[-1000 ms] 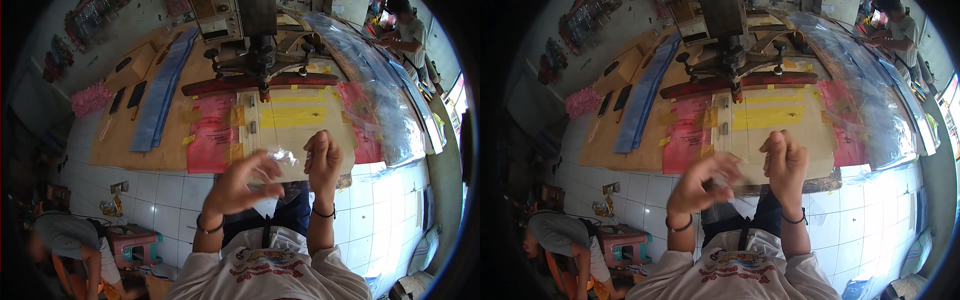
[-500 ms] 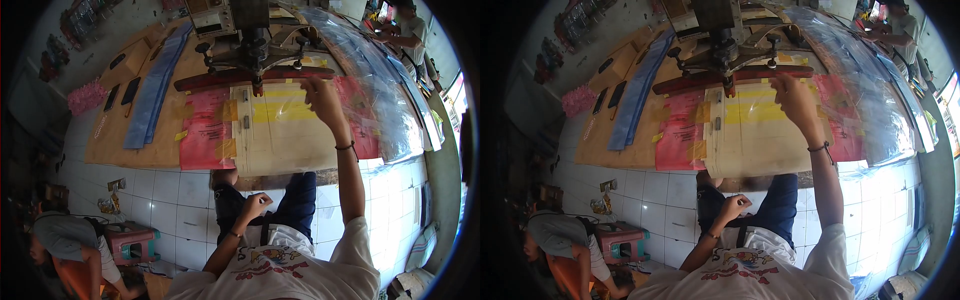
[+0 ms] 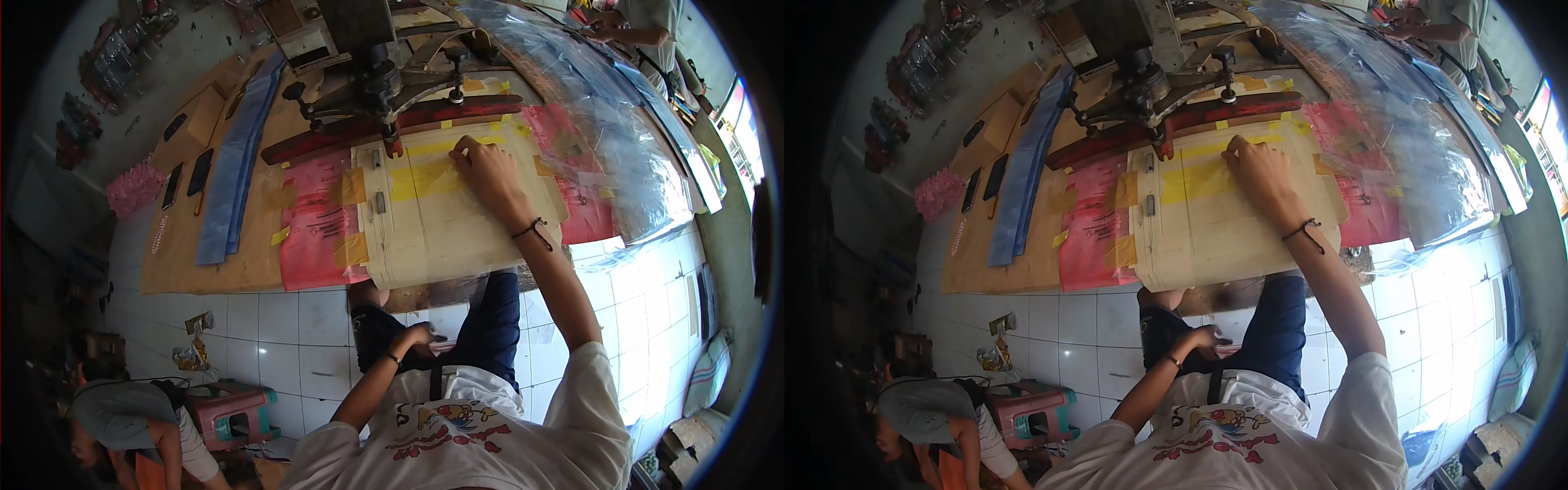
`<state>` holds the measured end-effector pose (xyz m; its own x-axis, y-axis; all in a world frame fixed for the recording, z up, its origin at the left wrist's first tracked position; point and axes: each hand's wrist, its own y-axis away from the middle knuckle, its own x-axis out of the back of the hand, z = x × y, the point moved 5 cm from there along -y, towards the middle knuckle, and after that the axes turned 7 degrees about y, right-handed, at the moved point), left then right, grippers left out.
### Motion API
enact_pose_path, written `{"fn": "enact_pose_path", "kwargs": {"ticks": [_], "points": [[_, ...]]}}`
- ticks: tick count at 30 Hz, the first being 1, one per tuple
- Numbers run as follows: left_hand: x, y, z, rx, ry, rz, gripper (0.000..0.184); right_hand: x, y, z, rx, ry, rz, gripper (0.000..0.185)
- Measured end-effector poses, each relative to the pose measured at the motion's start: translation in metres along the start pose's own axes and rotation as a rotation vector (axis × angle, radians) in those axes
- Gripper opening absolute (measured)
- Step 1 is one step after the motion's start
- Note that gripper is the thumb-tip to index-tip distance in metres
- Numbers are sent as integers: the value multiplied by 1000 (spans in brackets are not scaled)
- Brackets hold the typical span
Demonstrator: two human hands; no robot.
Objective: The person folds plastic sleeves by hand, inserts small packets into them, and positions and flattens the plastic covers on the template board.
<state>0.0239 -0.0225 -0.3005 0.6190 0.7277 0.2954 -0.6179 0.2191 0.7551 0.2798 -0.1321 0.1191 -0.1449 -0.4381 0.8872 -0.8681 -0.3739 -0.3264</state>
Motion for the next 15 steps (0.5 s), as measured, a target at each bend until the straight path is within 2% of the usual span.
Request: {"fn": "enact_pose_path", "kwargs": {"ticks": [1, 2, 4, 5, 8, 11, 12, 14, 15], "points": [[-7, -39, -22, -201, -21, 146, 82, 0, 1, 0, -1, -2, 1, 26], [-6, -64, -31, -295, 44, 333, 76, 1, 1, 1, -1, -4, 3, 26], [-1, -78, -26, -293, 131, 578, 70, 1, 4, 0, -6, -29, 6, 26], [4, -89, -20, -206, 151, 636, 69, 2, 4, 0, -9, -48, 12, 27], [9, -83, 30, -240, -300, 259, 55, 6, 7, 1, 8, -54, 44, 27], [39, 82, 131, -182, -545, -148, 49, 8, 5, -2, 58, -68, 79, 30], [62, 174, 195, -335, -304, -419, 39, 5, 3, -3, 80, -66, 84, 31], [96, 270, 254, -842, 102, -489, 31, -5, 10, -8, 127, -70, 79, 31], [123, 299, 277, -994, 122, -329, 27, -7, 10, -11, 157, -72, 84, 30]]}}
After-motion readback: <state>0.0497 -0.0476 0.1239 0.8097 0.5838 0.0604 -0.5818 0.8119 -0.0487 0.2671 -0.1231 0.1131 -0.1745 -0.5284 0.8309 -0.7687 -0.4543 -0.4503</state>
